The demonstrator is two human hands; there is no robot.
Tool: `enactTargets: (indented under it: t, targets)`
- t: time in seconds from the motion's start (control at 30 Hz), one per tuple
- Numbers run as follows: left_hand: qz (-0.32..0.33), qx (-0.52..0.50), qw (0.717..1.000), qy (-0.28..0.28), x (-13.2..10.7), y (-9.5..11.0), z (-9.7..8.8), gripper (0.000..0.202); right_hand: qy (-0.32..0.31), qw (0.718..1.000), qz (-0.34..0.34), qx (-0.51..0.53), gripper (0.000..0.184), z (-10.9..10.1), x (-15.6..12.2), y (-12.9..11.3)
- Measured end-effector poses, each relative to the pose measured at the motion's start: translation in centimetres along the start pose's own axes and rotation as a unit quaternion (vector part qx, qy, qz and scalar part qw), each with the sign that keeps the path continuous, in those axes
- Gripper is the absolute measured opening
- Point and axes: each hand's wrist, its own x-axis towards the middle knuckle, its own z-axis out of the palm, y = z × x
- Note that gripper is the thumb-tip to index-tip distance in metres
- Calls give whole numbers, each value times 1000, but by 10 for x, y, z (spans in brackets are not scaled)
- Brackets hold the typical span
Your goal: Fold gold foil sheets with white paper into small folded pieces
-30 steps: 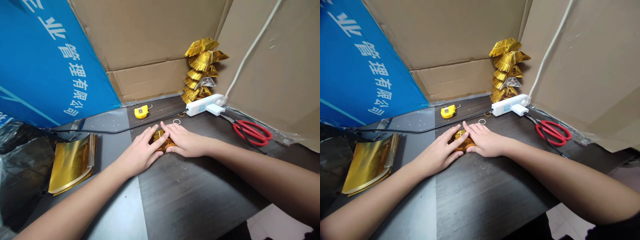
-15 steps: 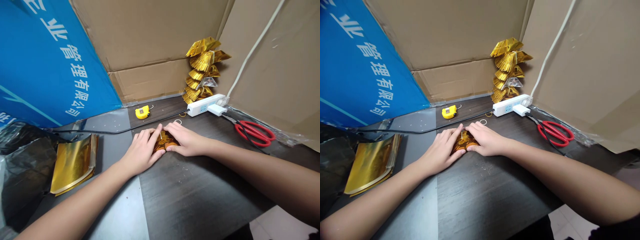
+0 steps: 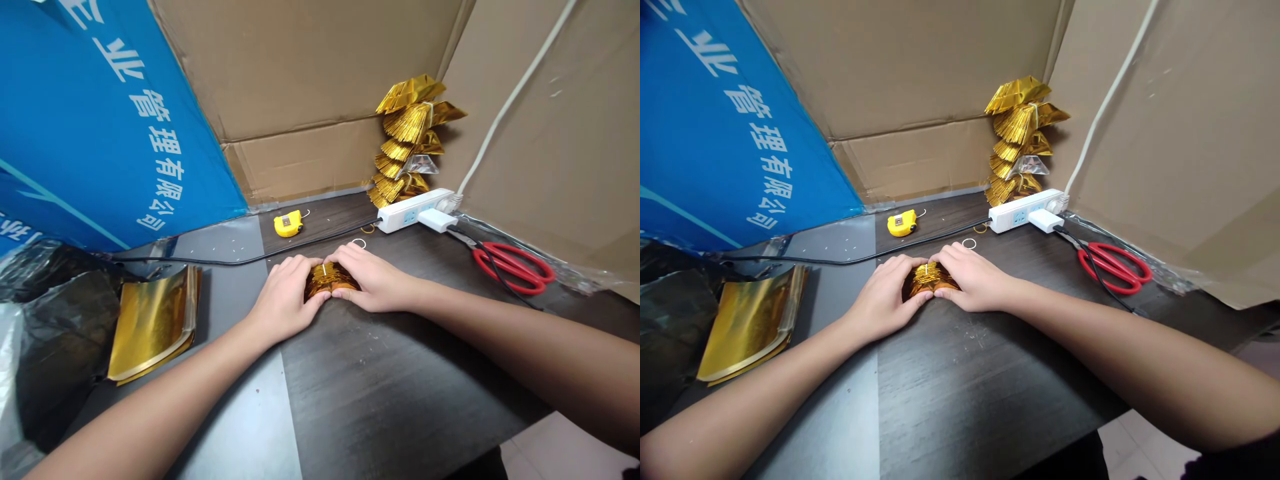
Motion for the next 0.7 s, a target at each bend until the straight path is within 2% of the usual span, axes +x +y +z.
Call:
enactTargets:
  t: [0.37,0.6,0.7]
  targets:
    - [-9,-3,1000,5,1,1,1,36,2,1000,1,-2,32,1,0,-1]
    - [0,-9,1000,7,1,-1,2,37,2,1000,5,0,33,1,0,-1]
    - [19,-25,999,-1,0,-5,3,44,-8,1000,1,0,37,0,-1,-1]
